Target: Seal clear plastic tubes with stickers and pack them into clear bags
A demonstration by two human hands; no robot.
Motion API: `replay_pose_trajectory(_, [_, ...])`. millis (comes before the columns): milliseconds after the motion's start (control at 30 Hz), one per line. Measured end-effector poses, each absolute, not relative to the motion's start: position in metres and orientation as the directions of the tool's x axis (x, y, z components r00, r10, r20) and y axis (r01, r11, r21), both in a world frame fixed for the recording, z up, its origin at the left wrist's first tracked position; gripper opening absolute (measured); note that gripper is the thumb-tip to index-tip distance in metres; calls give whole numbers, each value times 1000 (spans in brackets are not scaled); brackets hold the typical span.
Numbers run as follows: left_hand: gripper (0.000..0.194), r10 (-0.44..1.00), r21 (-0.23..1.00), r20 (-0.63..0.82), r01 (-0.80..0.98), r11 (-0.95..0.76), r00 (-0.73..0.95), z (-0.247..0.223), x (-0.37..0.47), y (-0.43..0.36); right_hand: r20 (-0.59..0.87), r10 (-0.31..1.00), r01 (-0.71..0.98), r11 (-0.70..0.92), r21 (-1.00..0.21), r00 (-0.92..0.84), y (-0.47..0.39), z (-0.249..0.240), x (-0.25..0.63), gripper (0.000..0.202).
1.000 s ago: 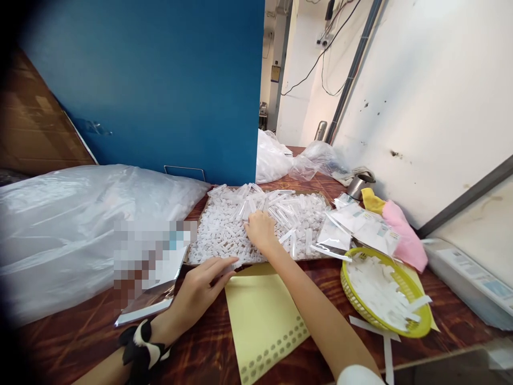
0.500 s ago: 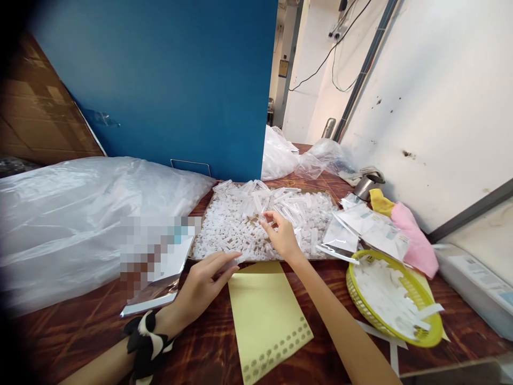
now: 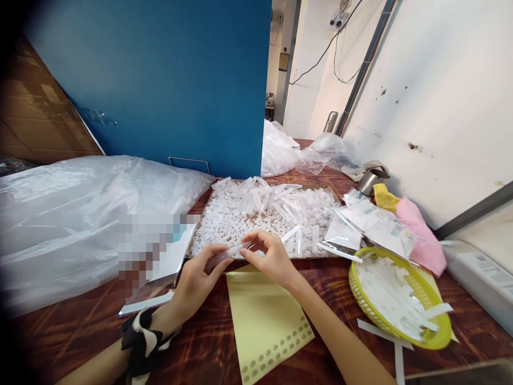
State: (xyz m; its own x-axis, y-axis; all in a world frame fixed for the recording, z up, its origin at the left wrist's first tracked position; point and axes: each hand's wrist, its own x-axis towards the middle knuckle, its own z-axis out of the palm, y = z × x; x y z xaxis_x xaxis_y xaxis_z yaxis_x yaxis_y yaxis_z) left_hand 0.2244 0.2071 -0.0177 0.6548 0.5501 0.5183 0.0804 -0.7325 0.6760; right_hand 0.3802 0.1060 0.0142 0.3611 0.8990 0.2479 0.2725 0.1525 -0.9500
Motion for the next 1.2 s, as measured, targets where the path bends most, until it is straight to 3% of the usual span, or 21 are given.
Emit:
replay_pose_trajectory(200, [6,427,548,628,20,-836,651,-15,224,207,300,889,436,132,-890,345,102,12,374,21])
replay_pose_trajectory(300, [6,295,428,689,-43,-903,662,-10,224,206,246,918,499,63,-865,312,99,13,370,37])
replay_pose_trajectory(367, [5,301,419,698,-29,-908,650,-8,223,206,264,910,509,70,-858,319,97,15,369,27])
replay_pose_trajectory(467, [5,310,413,698,-9,-911,645,-6,222,206,237,925,437,88,-895,298,95,17,369,33])
replay_pose_trajectory(600, [12,174,274,698,-35,-961,694,-4,219,206,-16,976,234,-69,-970,219,94,19,370,37])
replay_pose_trajectory(733, [12,178,258,709,-17,-966,682,-1,217,206,181,927,381,46,-923,327,93,20,368,30])
replay_pose_trajectory(767, [13,143,223,712,-28,-974,687,0,217,206,174,932,391,39,-920,318,93,19,368,29])
replay_pose_trajectory(867, [18,0,81,700,-80,-994,714,2,216,206,-87,969,227,-140,-964,229,94,16,367,54])
replay_pose_trajectory(933, [16,17,103,692,-75,-992,721,2,217,206,-122,963,177,-167,-970,242,95,15,367,49])
replay_pose_trajectory(1000, [11,136,229,695,-39,-973,706,1,218,206,69,951,318,-32,-947,300,94,16,369,37])
replay_pose_trajectory(1067, [7,223,329,691,-24,-944,688,0,218,206,280,919,519,101,-849,279,92,18,371,32])
replay_pose_trajectory(1100, [7,222,337,690,-34,-941,689,0,218,206,305,921,576,117,-809,241,91,19,373,26])
replay_pose_trajectory(1133, [9,198,320,687,-47,-946,699,0,218,206,273,939,591,103,-800,207,90,20,374,24])
replay_pose_trajectory(1200, [12,128,268,672,-77,-960,730,-1,217,206,136,976,544,23,-839,168,89,20,375,38])
